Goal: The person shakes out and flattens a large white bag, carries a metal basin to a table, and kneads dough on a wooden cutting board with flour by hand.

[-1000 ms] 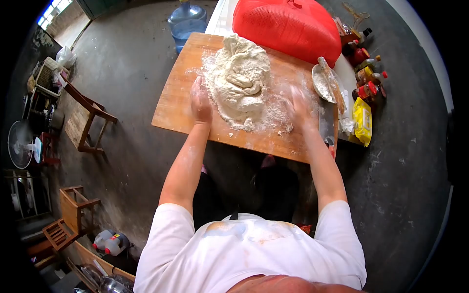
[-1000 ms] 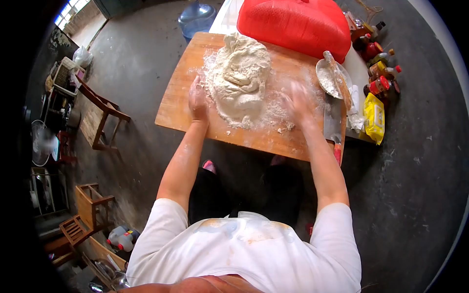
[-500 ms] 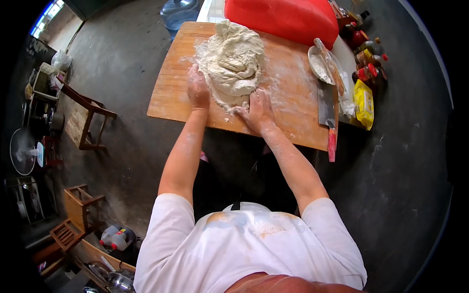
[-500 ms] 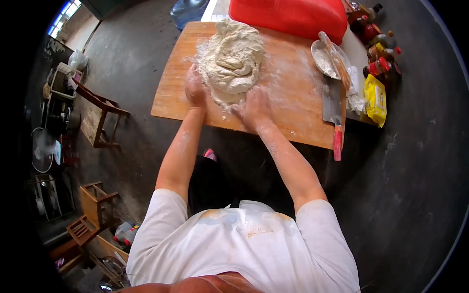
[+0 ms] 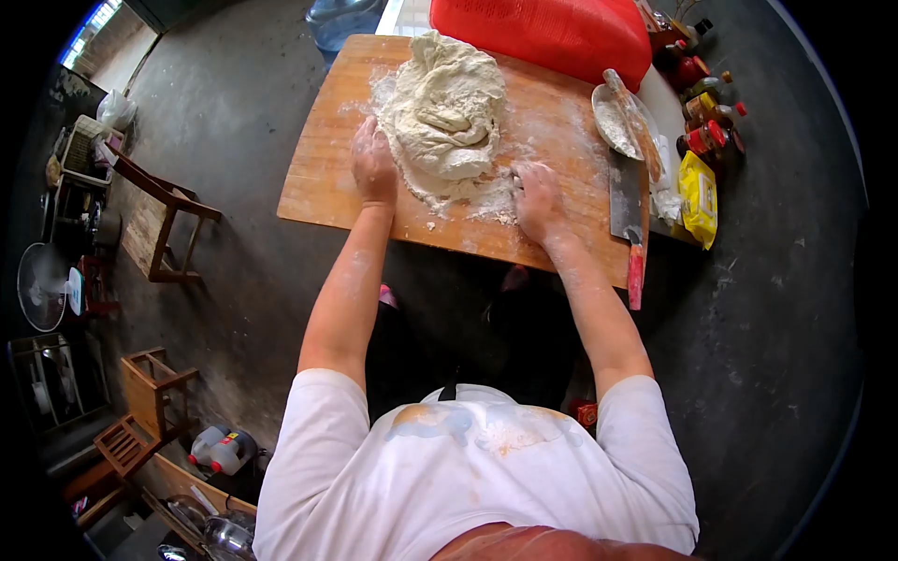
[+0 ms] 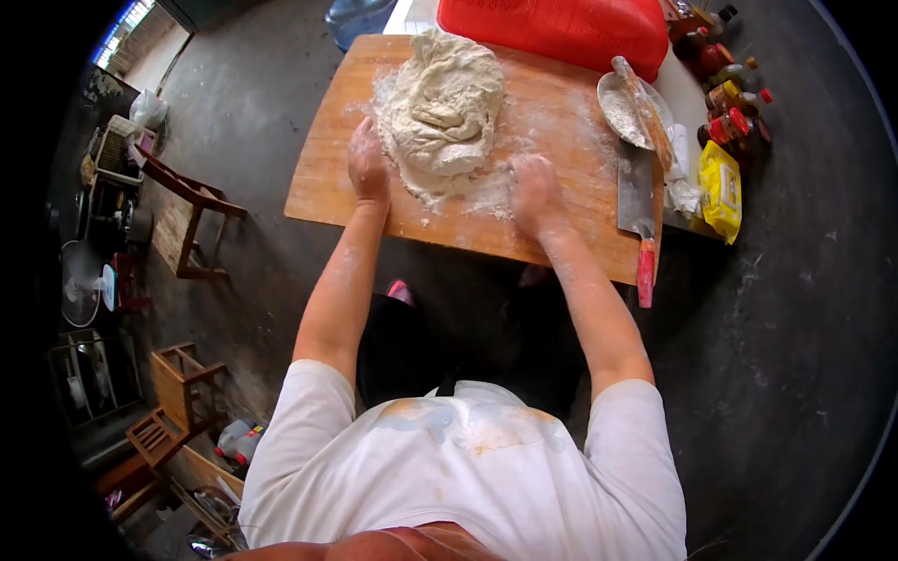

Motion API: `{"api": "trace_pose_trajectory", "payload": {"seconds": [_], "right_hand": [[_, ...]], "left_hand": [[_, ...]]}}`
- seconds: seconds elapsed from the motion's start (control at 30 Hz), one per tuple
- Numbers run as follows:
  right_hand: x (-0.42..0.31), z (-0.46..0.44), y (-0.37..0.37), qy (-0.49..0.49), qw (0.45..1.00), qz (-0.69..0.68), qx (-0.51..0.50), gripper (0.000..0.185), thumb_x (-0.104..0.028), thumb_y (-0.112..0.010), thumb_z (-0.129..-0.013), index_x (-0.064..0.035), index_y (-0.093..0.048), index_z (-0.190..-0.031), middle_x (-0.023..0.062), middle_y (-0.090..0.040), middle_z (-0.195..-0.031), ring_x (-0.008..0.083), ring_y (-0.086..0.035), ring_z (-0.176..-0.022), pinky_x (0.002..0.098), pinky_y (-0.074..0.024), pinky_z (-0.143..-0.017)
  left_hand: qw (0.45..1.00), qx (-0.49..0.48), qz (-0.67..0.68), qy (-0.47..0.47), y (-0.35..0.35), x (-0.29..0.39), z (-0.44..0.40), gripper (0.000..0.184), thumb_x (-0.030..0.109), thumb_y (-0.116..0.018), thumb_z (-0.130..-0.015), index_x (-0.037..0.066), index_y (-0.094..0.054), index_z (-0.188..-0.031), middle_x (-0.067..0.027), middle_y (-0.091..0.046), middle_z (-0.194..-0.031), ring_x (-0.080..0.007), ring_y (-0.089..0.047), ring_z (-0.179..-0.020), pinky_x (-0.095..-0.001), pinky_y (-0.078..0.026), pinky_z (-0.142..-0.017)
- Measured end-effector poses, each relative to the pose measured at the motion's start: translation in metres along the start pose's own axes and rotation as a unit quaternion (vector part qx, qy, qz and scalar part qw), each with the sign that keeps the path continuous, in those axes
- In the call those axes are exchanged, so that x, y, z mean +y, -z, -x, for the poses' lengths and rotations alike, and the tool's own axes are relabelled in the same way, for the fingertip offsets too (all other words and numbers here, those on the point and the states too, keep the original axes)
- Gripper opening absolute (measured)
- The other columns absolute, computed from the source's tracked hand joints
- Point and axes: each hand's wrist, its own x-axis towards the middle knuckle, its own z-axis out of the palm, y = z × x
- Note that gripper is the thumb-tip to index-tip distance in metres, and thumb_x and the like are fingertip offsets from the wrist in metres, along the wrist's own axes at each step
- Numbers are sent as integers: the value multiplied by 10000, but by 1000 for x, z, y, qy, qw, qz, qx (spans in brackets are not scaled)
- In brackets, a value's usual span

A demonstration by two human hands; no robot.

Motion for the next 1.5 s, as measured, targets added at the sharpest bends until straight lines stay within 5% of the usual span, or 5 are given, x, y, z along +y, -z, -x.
{"api": "trace_pose_trajectory", "payload": {"seconds": [0.47, 0.83, 1.07, 1.23, 1.5], "right_hand": [[-15, 9, 1, 2, 998, 56, -39, 389, -115, -476, -843, -6, -454, -1215, 177, -409, -1297, 335, -354, -1218, 408, -273, -1028], [18, -3, 46, -127, 978, -44, -157, 135, -194, -606, -725, -102, -683, -785, 109, -557, -1110, 281, -509, -1012, 388, -393, -880], [69, 16, 50, -3, 997, 47, 59, 384, -206, -645, -738, -125, -559, -1103, 116, -548, -1085, 305, -474, -1054, 390, -384, -903], [91, 79, 115, -241, 947, 212, -9, 476, -218, -664, -729, -75, -512, -1157, 165, -546, -1065, 325, -498, -1028, 392, -385, -913], [95, 94, 121, -460, 886, -57, -31, 672, -143, -680, -722, 50, -340, -1268, 173, -602, -967, 232, -607, -837, 305, -482, -739]], "left_hand": [[999, -8, 34, 38, 1, 15, 0, 337, 151, -401, -879, -65, -532, -1102, -197, -533, -1151, -292, -470, -1113, -339, -332, -971], [1000, -1, 22, -10, -4, 1, -1, 336, 158, -418, -867, -63, -544, -1085, -206, -540, -1143, -328, -480, -1096, -369, -340, -970], [999, -7, 29, 10, -1, -5, -1, 334, 157, -421, -861, -63, -553, -1075, -214, -554, -1113, -332, -486, -1082, -372, -343, -965], [1000, 2, -9, -27, -5, -2, -3, 328, 160, -426, -853, -61, -565, -1053, -213, -561, -1094, -341, -487, -1072, -378, -338, -968], [1000, -1, -1, 5, -1, 10, -3, 343, 179, -412, -852, -59, -569, -1042, -219, -557, -1096, -345, -484, -1074, -387, -331, -973]]}}
